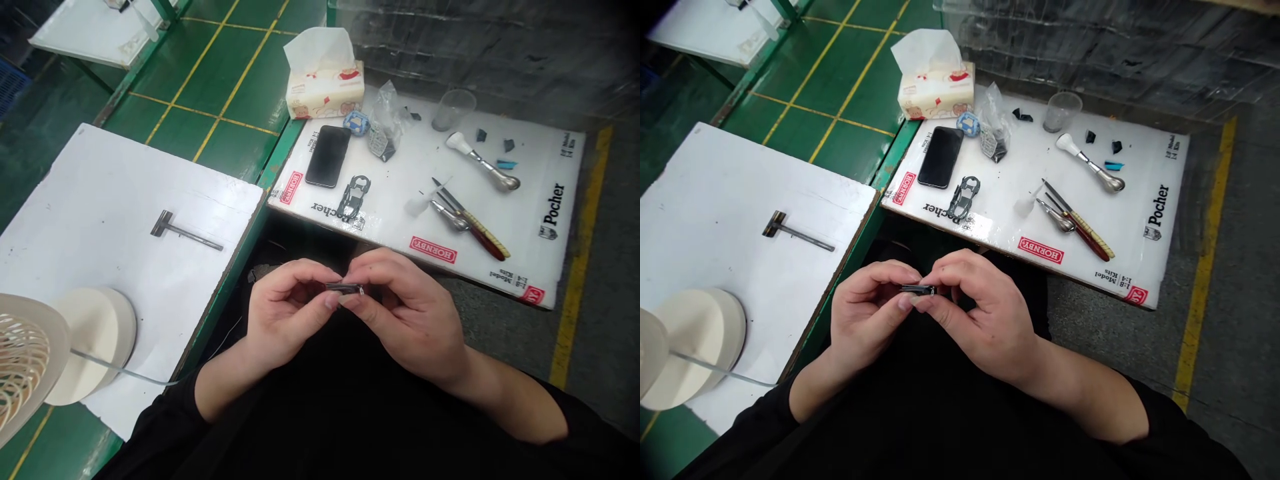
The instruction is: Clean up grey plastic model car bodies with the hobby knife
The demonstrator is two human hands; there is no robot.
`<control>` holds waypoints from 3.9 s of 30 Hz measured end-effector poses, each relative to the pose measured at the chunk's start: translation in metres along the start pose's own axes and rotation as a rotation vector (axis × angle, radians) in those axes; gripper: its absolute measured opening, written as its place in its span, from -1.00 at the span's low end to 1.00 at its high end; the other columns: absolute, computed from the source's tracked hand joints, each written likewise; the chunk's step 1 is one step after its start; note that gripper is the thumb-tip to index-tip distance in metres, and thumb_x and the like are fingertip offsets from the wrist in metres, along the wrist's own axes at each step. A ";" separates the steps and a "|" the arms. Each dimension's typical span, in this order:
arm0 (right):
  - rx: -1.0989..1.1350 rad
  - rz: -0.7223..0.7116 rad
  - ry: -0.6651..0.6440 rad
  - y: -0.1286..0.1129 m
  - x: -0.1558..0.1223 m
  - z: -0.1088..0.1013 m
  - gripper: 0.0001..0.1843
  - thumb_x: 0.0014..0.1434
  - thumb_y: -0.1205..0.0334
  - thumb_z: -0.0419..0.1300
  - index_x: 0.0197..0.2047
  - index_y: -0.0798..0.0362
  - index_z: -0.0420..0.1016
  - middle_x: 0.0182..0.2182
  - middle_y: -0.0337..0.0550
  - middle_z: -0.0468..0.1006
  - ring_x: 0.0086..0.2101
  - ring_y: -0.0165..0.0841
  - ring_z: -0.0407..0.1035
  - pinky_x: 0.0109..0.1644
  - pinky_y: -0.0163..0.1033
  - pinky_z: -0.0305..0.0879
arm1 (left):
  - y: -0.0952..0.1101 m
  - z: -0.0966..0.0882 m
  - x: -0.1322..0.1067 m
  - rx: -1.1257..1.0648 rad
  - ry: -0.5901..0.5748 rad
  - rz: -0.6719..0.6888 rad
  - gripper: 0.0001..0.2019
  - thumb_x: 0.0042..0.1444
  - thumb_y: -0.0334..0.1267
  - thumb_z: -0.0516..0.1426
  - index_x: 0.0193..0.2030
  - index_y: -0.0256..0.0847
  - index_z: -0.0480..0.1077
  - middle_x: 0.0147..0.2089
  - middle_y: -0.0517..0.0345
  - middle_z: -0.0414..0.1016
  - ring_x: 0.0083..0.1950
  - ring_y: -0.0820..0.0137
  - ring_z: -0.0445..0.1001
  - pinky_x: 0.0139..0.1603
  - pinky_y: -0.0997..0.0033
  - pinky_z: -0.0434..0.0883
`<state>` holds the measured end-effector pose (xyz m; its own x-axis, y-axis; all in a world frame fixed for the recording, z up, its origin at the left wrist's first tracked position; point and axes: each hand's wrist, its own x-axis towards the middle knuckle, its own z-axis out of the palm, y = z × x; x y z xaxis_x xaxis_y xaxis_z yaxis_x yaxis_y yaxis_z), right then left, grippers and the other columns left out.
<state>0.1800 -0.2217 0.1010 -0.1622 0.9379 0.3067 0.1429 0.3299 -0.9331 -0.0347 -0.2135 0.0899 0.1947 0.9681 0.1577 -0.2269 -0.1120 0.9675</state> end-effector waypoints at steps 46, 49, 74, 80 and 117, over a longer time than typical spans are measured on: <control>0.293 -0.085 0.081 0.005 0.000 0.028 -0.69 0.42 0.47 0.56 0.08 -0.15 0.86 0.00 -0.12 0.92 -0.03 -0.15 0.75 0.12 0.07 0.78 | -0.030 0.013 -0.029 0.140 0.052 0.171 -0.91 0.65 -0.16 0.34 0.11 -0.08 0.60 -0.10 0.13 0.67 -0.13 0.36 0.67 -0.05 0.31 0.67; 0.314 -0.064 0.075 0.005 -0.001 0.029 -0.68 0.42 0.50 0.55 0.09 -0.13 0.86 0.00 -0.12 0.91 -0.01 -0.16 0.74 0.13 0.03 0.77 | -0.031 0.014 -0.032 0.143 0.072 0.176 -0.93 0.65 -0.19 0.33 0.13 -0.08 0.60 -0.09 0.14 0.68 -0.12 0.37 0.68 -0.04 0.31 0.66; 0.254 0.093 0.005 0.024 0.000 0.013 -0.63 0.39 0.14 0.72 0.22 -0.18 0.89 0.16 -0.06 0.84 0.08 -0.21 0.76 0.09 -0.17 0.77 | -0.032 0.001 -0.009 0.585 0.161 0.362 -0.90 0.56 -0.35 0.34 0.11 -0.10 0.64 -0.10 0.08 0.78 -0.16 0.31 0.77 -0.11 0.35 0.70; 0.183 -0.067 0.029 0.008 0.002 0.005 -0.64 0.44 0.28 0.66 0.23 -0.20 0.87 0.12 -0.10 0.86 0.11 -0.17 0.78 0.29 -0.03 0.80 | -0.028 0.007 0.000 0.645 0.113 0.585 -0.83 0.57 -0.37 0.30 0.20 -0.09 0.63 -0.07 0.04 0.81 -0.15 0.27 0.80 -0.10 0.28 0.78; 0.268 -0.066 -0.039 0.016 -0.008 -0.020 -0.65 0.38 0.37 0.70 0.17 -0.13 0.93 -0.05 -0.14 0.85 -0.13 -0.29 0.76 -0.04 -0.26 0.74 | 0.014 0.006 0.010 0.344 -0.174 0.357 -0.81 0.47 -0.47 0.44 0.15 -0.24 0.72 -0.05 -0.03 0.83 -0.04 0.31 0.80 0.05 0.35 0.75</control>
<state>0.2032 -0.2221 0.0876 -0.2012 0.9085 0.3661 -0.1315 0.3453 -0.9292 -0.0307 -0.2069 0.1065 0.3245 0.8081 0.4916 0.0123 -0.5233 0.8521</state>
